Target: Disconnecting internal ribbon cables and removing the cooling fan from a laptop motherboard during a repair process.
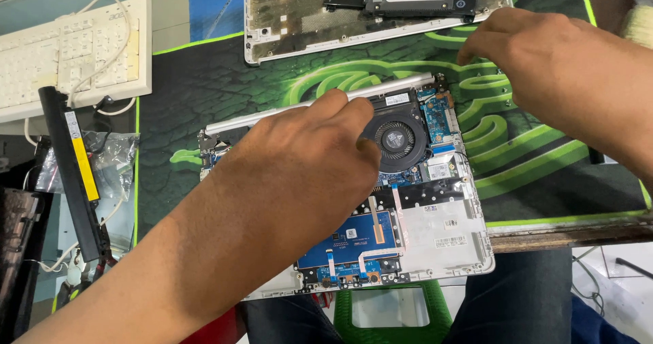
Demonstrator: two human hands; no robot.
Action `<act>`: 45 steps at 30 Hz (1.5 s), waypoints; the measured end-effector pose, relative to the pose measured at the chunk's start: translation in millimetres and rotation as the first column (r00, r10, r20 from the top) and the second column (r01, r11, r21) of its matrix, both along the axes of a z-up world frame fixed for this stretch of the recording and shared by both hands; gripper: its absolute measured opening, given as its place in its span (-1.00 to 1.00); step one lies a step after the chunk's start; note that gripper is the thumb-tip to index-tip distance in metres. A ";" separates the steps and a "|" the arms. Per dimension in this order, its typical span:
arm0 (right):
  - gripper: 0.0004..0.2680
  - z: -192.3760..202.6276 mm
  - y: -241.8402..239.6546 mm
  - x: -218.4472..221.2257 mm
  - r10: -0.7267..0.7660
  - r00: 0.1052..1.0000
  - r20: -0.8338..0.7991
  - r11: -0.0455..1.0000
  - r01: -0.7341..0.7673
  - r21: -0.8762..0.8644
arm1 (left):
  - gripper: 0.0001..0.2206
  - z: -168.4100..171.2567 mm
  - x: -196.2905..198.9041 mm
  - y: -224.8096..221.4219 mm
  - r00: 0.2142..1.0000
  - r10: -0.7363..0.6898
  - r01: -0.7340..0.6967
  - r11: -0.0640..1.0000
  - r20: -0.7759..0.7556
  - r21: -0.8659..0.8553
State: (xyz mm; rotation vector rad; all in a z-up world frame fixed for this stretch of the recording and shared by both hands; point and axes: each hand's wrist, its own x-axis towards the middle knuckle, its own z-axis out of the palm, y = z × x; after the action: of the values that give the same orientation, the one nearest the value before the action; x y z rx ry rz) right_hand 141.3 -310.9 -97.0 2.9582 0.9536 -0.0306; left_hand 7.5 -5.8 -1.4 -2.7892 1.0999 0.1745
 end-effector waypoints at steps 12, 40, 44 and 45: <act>-0.85 28.2 53.3 -8.0 0.471 0.877 -0.091 0.764 -0.355 0.539 | -0.72 -2.5 -0.9 -1.6 0.995 -0.031 0.040 0.995 0.094 -0.095; -0.93 -36.4 102.9 -18.2 0.639 0.655 -0.404 0.605 -0.103 0.790 | -0.67 -8.5 7.4 -14.1 0.988 -0.121 0.127 0.990 -0.094 0.060; -0.80 -33.1 103.5 -25.0 0.712 0.617 -0.335 0.563 -0.216 0.798 | -0.77 -13.9 10.7 -18.9 0.996 -0.021 0.040 0.973 -0.083 0.229; -0.76 -31.2 104.5 -26.9 0.725 0.578 -0.375 0.566 -0.190 0.802 | -0.77 -15.2 9.7 -19.1 0.996 0.032 -0.011 0.966 -0.079 0.257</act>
State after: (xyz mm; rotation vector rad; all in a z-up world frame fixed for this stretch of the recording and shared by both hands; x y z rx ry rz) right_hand 114.4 -206.3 -128.2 3.1094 2.3961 -1.0639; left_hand 17.1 -24.8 -16.6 -2.5833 0.9850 0.4075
